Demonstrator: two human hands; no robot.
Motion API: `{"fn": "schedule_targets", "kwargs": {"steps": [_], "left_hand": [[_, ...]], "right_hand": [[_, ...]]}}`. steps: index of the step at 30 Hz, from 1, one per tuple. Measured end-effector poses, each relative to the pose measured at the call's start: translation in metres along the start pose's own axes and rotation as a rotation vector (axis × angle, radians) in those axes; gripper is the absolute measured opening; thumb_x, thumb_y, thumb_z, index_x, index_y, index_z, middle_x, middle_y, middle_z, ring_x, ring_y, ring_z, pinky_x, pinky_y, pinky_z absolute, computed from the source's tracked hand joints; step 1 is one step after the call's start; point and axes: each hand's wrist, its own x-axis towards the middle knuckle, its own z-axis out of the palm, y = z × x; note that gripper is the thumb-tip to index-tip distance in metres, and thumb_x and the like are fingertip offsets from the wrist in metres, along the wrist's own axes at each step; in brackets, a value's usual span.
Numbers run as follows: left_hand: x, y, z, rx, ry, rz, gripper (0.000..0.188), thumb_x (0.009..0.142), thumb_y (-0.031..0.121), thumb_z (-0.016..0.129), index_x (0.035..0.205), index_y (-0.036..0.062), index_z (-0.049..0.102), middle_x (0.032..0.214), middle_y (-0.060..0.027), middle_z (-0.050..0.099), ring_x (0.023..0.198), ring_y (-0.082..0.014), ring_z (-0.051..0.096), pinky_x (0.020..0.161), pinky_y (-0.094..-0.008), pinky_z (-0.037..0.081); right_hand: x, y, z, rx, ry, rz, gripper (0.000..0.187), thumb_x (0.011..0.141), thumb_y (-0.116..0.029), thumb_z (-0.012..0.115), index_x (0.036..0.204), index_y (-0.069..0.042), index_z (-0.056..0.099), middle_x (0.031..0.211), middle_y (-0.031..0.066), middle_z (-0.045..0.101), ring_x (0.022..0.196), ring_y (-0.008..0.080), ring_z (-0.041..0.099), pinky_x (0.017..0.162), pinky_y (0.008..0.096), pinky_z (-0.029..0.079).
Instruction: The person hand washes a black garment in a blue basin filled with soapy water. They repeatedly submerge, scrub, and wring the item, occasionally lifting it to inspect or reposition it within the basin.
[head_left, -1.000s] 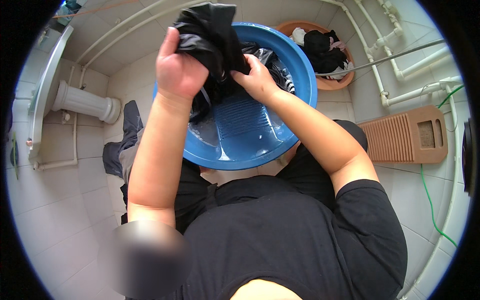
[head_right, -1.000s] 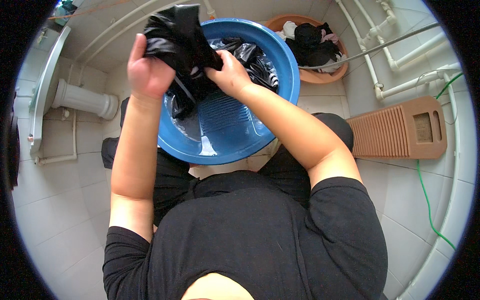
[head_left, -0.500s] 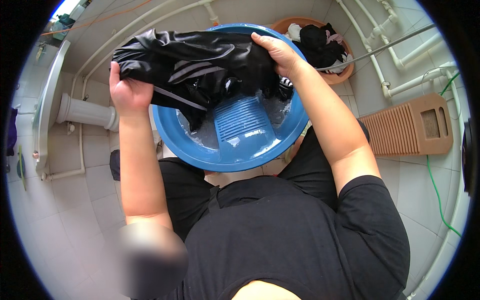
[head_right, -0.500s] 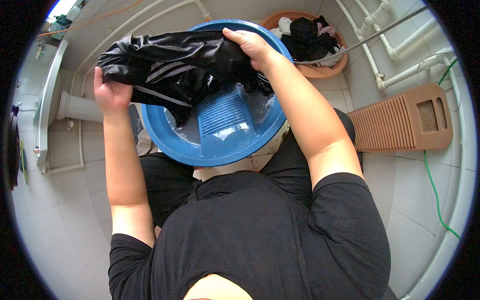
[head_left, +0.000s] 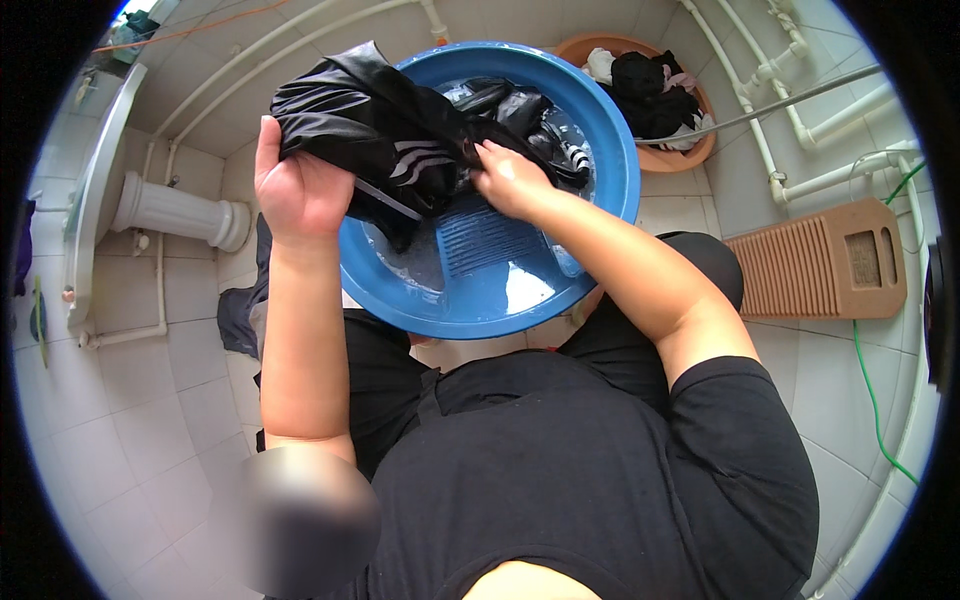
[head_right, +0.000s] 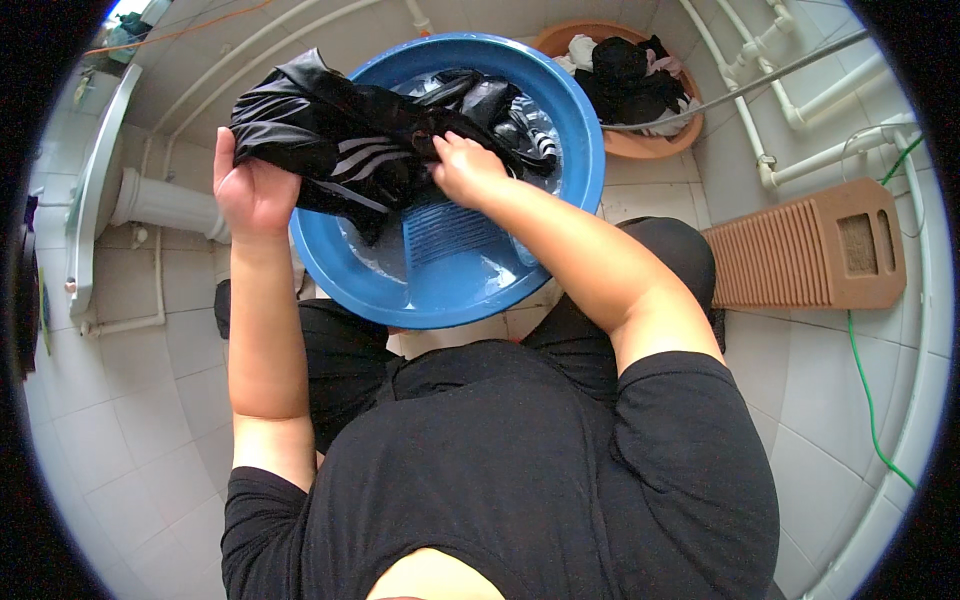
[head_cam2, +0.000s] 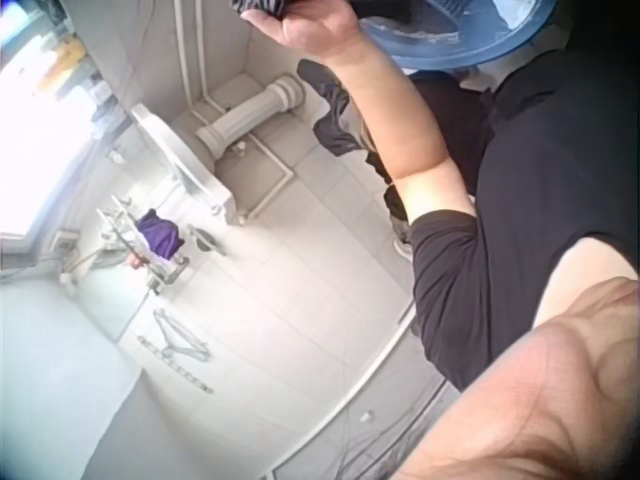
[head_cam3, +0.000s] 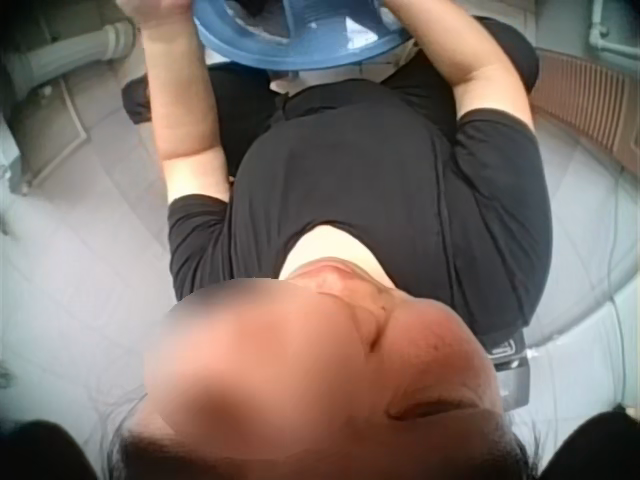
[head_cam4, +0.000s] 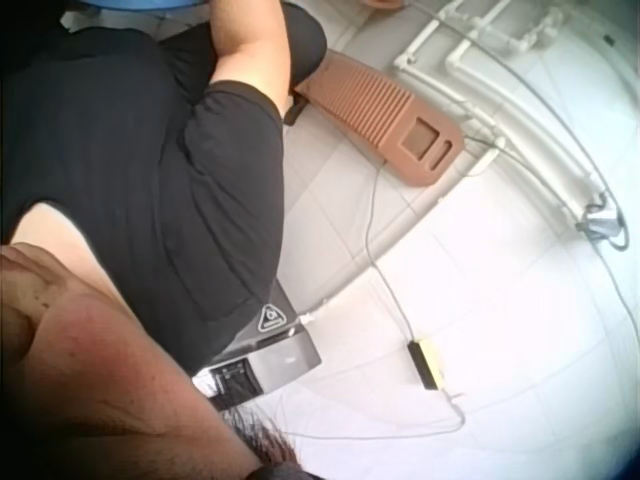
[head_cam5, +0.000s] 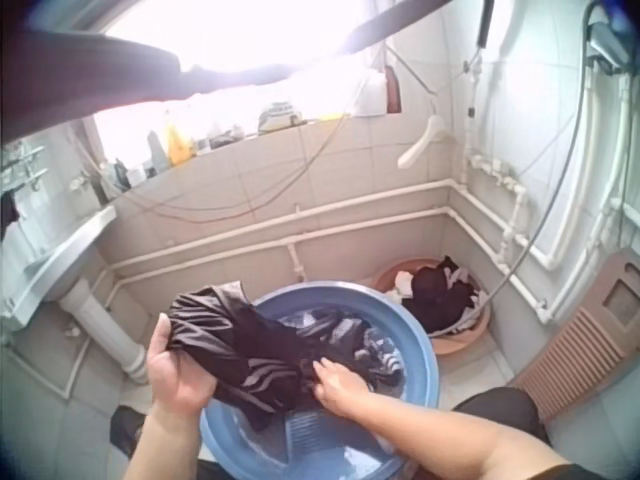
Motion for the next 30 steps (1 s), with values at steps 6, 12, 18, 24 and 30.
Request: {"fn": "schedule_targets", "kwargs": {"steps": [6, 12, 18, 24, 30], "left_hand": [[-0.008, 0.034, -0.015, 0.151, 0.145, 0.128, 0.045, 0.091, 0.032, 0.037, 0.121, -0.0006, 0.045, 0.127, -0.0159, 0.046, 0.119, -0.0314, 0.041, 0.105, -0.0438, 0.025], [-0.024, -0.003, -0.063, 0.129, 0.317, -0.031, 0.043, 0.086, 0.032, 0.050, 0.116, 0.0019, 0.051, 0.121, -0.0157, 0.052, 0.113, -0.0309, 0.048, 0.102, -0.0433, 0.030], [-0.049, -0.063, -0.093, 1.515, 0.293, -0.592, 0.062, 0.062, 0.039, 0.076, 0.106, -0.0013, 0.058, 0.106, -0.0167, 0.060, 0.098, -0.0264, 0.056, 0.087, -0.0347, 0.043], [-0.039, -0.083, -0.072, 2.201, 0.066, -0.992, 0.061, 0.059, 0.043, 0.073, 0.092, -0.0067, 0.063, 0.093, -0.0207, 0.062, 0.087, -0.0295, 0.060, 0.081, -0.0311, 0.046], [-0.041, -0.105, -0.113, 1.259, 0.548, -0.610, 0.047, 0.065, 0.021, 0.067, 0.103, -0.0047, 0.057, 0.095, -0.0137, 0.061, 0.083, -0.0251, 0.057, 0.077, -0.0327, 0.044]], "right_hand": [[0.027, 0.014, -0.071, 0.921, 0.055, 0.292, 0.033, 0.089, -0.027, 0.041, 0.094, 0.002, 0.057, 0.091, 0.0135, 0.060, 0.083, 0.0198, 0.054, 0.078, 0.0348, 0.042], [0.031, 0.045, -0.074, 0.732, 0.146, 0.334, 0.039, 0.086, -0.036, 0.049, 0.094, 0.001, 0.058, 0.084, 0.0133, 0.061, 0.076, 0.0194, 0.056, 0.075, 0.0331, 0.043], [0.006, 0.063, -0.063, 0.242, -0.250, 0.137, 0.039, 0.076, -0.037, 0.064, 0.091, -0.001, 0.058, 0.088, 0.0152, 0.063, 0.084, 0.0255, 0.060, 0.076, 0.0346, 0.046], [-0.016, 0.062, -0.057, -0.191, -0.918, 0.196, 0.077, 0.066, -0.033, 0.064, 0.135, -0.016, 0.034, 0.128, 0.0127, 0.047, 0.117, 0.0270, 0.045, 0.100, 0.0367, 0.033], [-0.024, 0.054, -0.013, -0.872, -0.752, -0.009, 0.056, 0.079, -0.025, 0.054, 0.130, -0.008, 0.039, 0.129, 0.0138, 0.045, 0.120, 0.0260, 0.042, 0.100, 0.0448, 0.028]]}}
